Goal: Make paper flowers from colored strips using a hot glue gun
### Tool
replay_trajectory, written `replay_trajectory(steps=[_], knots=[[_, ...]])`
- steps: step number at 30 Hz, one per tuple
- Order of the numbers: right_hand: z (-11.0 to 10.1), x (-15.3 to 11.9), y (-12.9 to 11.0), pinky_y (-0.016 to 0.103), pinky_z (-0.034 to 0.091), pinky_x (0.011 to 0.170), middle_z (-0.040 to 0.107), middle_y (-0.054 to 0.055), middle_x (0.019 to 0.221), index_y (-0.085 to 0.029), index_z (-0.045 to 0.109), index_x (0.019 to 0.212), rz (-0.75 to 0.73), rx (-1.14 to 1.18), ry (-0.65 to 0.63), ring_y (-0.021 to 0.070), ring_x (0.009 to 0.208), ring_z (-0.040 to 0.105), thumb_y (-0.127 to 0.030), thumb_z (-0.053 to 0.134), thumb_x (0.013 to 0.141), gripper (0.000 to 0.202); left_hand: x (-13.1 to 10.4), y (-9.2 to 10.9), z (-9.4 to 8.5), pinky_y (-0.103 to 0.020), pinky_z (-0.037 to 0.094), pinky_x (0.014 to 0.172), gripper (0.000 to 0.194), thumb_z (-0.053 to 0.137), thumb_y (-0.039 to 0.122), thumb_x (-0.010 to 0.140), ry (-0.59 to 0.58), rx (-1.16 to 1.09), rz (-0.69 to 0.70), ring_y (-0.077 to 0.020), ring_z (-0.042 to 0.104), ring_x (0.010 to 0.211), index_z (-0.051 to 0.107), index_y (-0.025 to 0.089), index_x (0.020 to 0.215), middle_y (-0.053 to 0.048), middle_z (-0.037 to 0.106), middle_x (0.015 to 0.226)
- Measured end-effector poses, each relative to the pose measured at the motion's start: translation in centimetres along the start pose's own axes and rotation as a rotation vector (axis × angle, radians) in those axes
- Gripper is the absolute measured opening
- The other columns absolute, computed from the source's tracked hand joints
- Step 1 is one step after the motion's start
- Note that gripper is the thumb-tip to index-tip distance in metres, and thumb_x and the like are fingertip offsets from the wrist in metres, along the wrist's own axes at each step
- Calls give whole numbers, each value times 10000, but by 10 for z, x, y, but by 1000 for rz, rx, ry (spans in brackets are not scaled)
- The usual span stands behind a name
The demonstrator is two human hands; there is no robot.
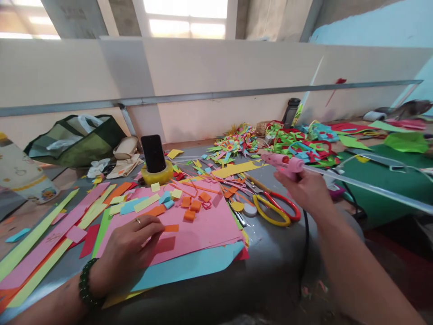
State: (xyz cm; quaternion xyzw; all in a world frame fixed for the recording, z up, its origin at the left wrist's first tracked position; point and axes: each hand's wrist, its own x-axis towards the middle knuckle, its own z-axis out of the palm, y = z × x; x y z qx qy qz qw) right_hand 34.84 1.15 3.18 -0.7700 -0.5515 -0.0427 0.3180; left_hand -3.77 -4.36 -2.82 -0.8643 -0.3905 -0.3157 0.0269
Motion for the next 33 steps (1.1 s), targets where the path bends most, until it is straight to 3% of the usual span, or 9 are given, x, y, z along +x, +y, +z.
replay_trajectory(steps=[7,12,14,16,18,20,23,30,33], knots=[[22,19,33,289,320,532,631,116,680,-86,626,774,123,-109,-231,118,527,487,-413,522,829,347,0,-3,0,-277,508,692,116,484,84,843,111,-30,-4,-168,635,827,512,197,830,-42,654,886],[-4,4,31,328,315,574,656,170,796,-115,662,825,158,-239,-240,199,628,529,-502,612,750,398,-1,-6,2,-269,517,649,116,498,99,828,138,-18,-25,-169,660,788,465,209,836,-45,681,924],[-18,-16,13,329,310,575,666,139,826,-183,669,840,213,-299,-178,214,639,537,-519,571,784,354,1,-4,3,-268,506,616,119,494,99,823,151,0,-19,-169,646,743,452,211,820,-37,664,863],[-24,-45,-17,298,333,592,662,61,774,-238,661,811,95,-134,-159,195,667,548,-519,562,800,298,3,-2,3,-262,493,601,131,487,87,818,169,-3,-3,-167,630,734,441,209,799,-35,634,825],[-19,-78,-56,266,359,598,625,26,673,-220,644,750,-175,191,-379,164,653,544,-522,483,854,357,6,1,3,-249,484,601,146,483,68,815,185,-31,8,-158,617,734,441,204,785,-34,608,805],[-4,-107,-94,243,365,584,620,3,672,-207,647,740,-383,406,-719,135,631,524,-519,500,852,362,7,3,3,-237,485,617,150,489,53,813,212,-54,19,-147,610,740,460,198,789,-32,597,791],[24,-132,-134,220,384,605,642,-1,791,-207,674,928,-431,641,-947,121,699,534,-477,540,852,311,7,3,3,-228,503,671,148,501,41,811,272,-72,37,-138,614,774,510,189,820,-30,609,787],[59,-127,-154,228,400,647,624,12,823,-172,663,884,-435,1022,-855,120,742,525,-376,519,883,250,0,13,-6,-352,515,903,386,558,123,768,231,-212,-55,-221,599,1071,595,196,1145,-83,669,1104],[58,-123,-154,231,405,629,626,9,763,-169,658,798,-387,1057,-842,117,698,531,-300,518,867,204,4,17,-8,-366,512,906,271,553,183,808,186,-483,-207,-225,610,1063,655,216,1057,-77,681,1088]])
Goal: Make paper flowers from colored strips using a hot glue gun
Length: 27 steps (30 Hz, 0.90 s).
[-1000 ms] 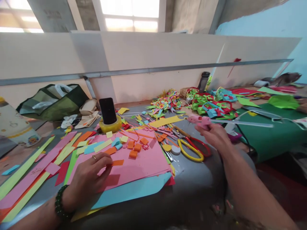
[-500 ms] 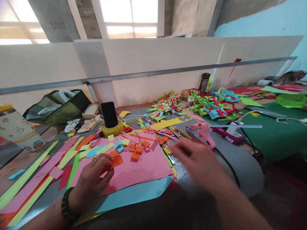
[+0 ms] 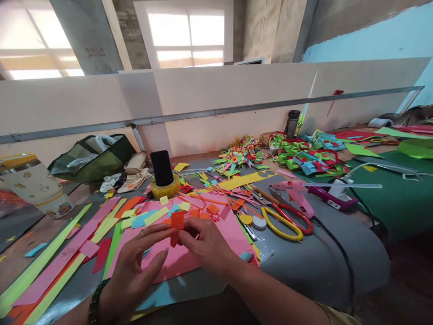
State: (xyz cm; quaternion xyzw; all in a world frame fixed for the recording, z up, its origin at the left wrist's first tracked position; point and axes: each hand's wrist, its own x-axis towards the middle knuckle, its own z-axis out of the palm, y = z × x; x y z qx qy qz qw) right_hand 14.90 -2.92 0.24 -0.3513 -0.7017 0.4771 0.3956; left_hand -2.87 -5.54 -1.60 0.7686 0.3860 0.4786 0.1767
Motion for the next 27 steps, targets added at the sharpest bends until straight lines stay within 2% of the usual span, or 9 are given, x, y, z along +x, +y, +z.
replay_trajectory(steps=[3,7,9,11,13,15,18,23,27], knots=[[0,-1,-3,224,400,593,625,5,723,-164,660,772,60,15,0,114,655,525,-252,521,829,174,8,-1,2,-324,547,780,120,627,254,786,26,-346,-302,-198,659,869,655,188,882,-60,697,918],[0,-3,-4,222,392,557,619,8,675,-154,646,704,124,-55,-75,109,604,513,-248,517,820,197,17,-7,3,-258,508,652,206,718,325,714,-70,-643,-572,-151,616,690,670,139,791,-34,665,737],[-1,-5,-1,225,386,537,605,12,648,-157,617,664,111,-146,-82,111,591,513,-273,487,857,260,19,-10,2,-231,471,610,214,714,337,722,-109,-709,-635,-120,574,632,682,125,731,-24,641,678],[-4,-6,4,224,386,525,583,9,644,-168,601,716,15,-282,37,111,587,505,-287,471,886,245,20,-14,1,-212,442,582,199,724,323,718,-88,-791,-690,-92,534,591,678,130,705,-1,613,644],[-7,-8,8,224,415,558,596,20,739,-183,604,868,-197,-441,155,115,633,518,-241,488,882,130,20,-17,2,-198,424,569,176,735,297,710,-56,-880,-734,-72,506,564,666,137,688,22,579,612],[-8,-9,11,232,446,616,600,43,848,-205,599,1001,-435,-603,162,128,720,544,-160,504,863,173,20,-20,3,-183,402,547,165,752,269,693,-39,-932,-757,-56,480,533,656,137,672,38,547,581],[-7,-8,14,247,458,655,589,51,826,-214,631,945,-620,-728,123,142,770,548,-121,494,877,179,20,-20,6,-183,405,548,167,775,253,660,-60,-972,-812,-62,506,546,656,140,694,27,576,616],[-8,-4,16,231,460,659,592,46,811,-201,648,893,-575,-575,75,126,764,550,-172,525,896,126,20,-14,6,-195,426,565,154,744,273,690,-84,-955,-870,-77,536,556,666,153,745,27,570,608],[-10,-3,16,226,447,631,595,33,787,-200,658,863,-426,-416,22,117,719,546,-237,536,898,132,20,-12,3,-202,443,568,185,730,325,699,-72,-848,-872,-101,593,561,656,157,721,16,603,605]])
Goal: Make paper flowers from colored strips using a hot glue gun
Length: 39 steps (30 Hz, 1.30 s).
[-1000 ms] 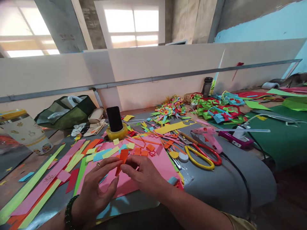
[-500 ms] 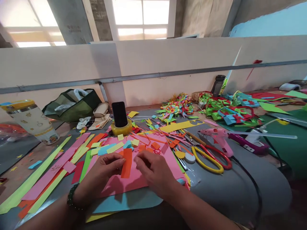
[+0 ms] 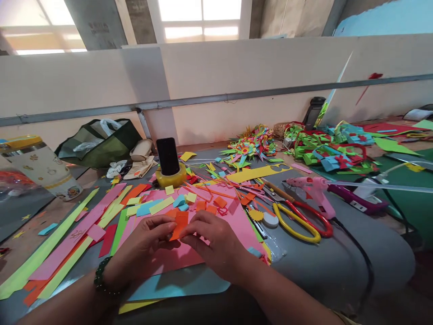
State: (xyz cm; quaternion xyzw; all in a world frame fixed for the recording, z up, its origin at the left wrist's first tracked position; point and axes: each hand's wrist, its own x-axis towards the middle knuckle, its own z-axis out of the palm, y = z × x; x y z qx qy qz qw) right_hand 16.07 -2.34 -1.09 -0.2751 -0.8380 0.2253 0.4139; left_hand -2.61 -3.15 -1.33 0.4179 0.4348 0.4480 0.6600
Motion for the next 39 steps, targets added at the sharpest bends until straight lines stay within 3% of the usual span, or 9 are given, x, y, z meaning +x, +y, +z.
replay_trajectory(steps=[7,17,22,29,39], knots=[[-7,5,1,235,375,555,587,5,697,-169,632,716,486,212,33,109,618,486,-375,638,793,220,-3,0,2,-204,465,566,192,696,332,733,-45,234,131,-122,630,569,701,145,691,-18,657,614],[-9,8,7,212,321,519,531,-31,612,-146,581,648,703,447,-94,76,566,438,-390,731,663,286,-12,0,10,-233,496,586,156,646,278,751,-51,429,241,-165,646,613,698,144,688,-38,665,630],[-8,8,7,206,312,515,511,-38,611,-145,553,642,716,444,-129,72,571,433,-351,724,671,270,-13,-1,9,-224,481,590,149,611,255,767,-59,531,281,-157,632,622,692,145,707,-47,675,653],[-6,5,8,253,450,649,579,-7,780,-168,510,814,649,637,-56,111,704,552,-277,768,629,335,-15,0,10,-248,484,600,151,582,244,767,-82,611,302,-175,632,636,682,146,709,-59,677,669],[-5,6,0,214,418,606,556,-18,771,-173,502,796,579,564,-64,89,675,514,-226,717,679,251,-13,0,9,-237,457,604,86,547,247,798,-109,563,287,-140,572,678,574,167,783,-17,599,743]])
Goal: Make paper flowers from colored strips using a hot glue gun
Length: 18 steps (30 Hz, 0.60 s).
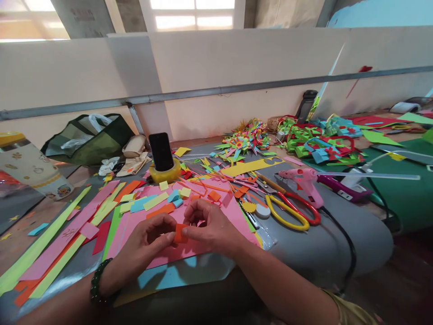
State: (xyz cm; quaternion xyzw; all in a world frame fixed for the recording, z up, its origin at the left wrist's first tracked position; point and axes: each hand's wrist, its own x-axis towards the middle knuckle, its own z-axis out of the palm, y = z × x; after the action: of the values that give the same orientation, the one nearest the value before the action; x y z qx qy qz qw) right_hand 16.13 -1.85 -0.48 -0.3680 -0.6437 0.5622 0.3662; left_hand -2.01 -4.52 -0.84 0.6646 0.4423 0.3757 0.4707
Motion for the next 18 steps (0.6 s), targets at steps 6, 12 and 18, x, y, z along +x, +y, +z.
replay_trajectory(steps=[6,12,18], knots=[[-1,-3,-6,217,409,589,546,-21,762,-178,520,786,-67,-146,34,86,646,484,-187,658,716,154,0,1,1,-234,450,580,94,546,265,814,-1,78,22,-127,549,656,549,174,792,-3,579,735],[-41,4,-19,238,428,580,544,-12,751,-182,528,830,-194,-147,347,108,654,514,-283,654,724,193,10,-6,-38,-296,487,673,179,526,345,839,271,422,100,-160,583,749,585,194,916,-26,615,867],[-43,22,-10,257,438,615,617,19,798,-182,593,878,-97,-656,211,145,717,572,-236,578,764,127,21,-24,-58,-383,447,814,316,528,370,833,231,901,64,-251,572,944,660,178,1047,-91,618,1010]])
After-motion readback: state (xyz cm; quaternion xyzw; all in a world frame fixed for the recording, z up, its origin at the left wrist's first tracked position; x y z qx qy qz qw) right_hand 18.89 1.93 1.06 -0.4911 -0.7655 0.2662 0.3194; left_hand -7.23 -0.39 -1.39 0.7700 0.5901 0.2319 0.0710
